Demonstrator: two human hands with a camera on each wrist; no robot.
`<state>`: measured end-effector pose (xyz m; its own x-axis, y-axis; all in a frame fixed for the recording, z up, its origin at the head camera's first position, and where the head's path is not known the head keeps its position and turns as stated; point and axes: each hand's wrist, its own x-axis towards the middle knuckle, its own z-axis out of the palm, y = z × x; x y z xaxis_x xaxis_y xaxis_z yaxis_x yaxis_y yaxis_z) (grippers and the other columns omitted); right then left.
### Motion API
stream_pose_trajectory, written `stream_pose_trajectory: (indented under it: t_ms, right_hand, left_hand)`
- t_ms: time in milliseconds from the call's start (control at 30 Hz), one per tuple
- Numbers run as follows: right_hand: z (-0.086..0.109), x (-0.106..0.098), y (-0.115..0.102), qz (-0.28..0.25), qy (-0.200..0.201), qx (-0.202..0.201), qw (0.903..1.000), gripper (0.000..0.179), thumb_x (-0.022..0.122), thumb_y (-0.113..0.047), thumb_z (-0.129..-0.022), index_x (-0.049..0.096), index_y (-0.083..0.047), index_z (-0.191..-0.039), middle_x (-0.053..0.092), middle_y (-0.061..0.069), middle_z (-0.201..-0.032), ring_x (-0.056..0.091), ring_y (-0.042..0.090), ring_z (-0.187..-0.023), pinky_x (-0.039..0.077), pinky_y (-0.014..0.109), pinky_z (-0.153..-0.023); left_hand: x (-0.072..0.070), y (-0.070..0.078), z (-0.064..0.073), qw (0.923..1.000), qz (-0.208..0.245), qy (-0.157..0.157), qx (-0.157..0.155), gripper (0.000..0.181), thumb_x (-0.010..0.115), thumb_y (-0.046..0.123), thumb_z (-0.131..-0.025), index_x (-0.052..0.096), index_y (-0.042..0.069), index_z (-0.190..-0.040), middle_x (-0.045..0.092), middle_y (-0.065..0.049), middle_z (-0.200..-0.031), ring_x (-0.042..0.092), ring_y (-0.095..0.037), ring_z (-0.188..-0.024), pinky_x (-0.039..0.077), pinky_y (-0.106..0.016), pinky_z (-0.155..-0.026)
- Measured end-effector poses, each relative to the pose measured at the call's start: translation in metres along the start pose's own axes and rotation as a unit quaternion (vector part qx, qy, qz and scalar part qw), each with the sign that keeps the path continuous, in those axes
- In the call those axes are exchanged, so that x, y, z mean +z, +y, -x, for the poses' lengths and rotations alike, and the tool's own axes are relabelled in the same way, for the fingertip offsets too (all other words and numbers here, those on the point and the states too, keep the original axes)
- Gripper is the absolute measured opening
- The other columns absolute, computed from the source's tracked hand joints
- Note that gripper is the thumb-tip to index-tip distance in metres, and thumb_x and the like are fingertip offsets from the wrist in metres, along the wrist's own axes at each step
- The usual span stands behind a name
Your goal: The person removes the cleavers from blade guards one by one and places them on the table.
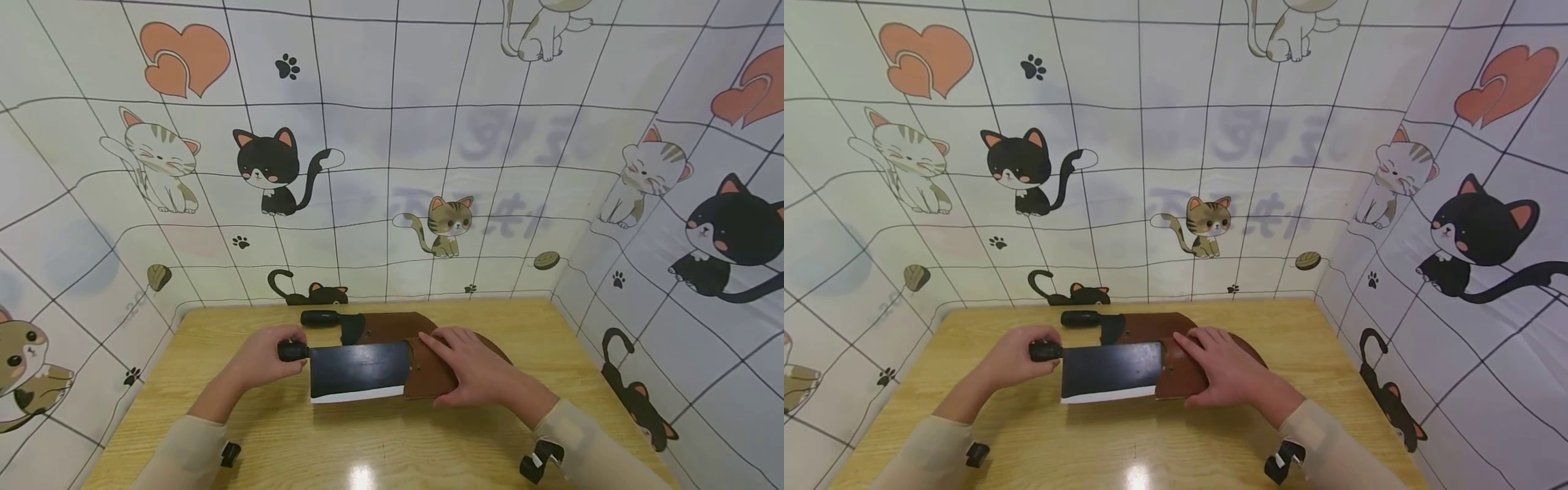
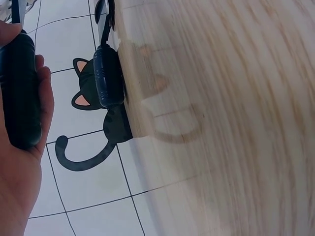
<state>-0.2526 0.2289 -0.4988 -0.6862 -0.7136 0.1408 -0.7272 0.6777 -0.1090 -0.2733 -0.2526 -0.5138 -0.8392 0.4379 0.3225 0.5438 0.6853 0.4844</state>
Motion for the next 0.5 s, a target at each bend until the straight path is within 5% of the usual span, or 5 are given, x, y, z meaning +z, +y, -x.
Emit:
stream_pose_trajectory:
  t_ms: [500]
  right_hand:
    - [0.0102,0.0007,0.0062,0.0,0.005,0.009,0.9999,0.126,0.093,-0.069,-0.077,0.033,-0.018,-0.175,0.045,0.006,-0.162,0.045,0.031,-0.146,0.044,0.058,-0.116]
  left_hand:
    - [-0.0052,-0.0065,0.0047,0.9995,-0.002,-0.021,-0.022,0.029,0.091,0.024,-0.084,0.072,0.032,-0.104,0.07,0.016,-0.097,0.064,-0.01,-0.085,0.056,-0.038,-0.077]
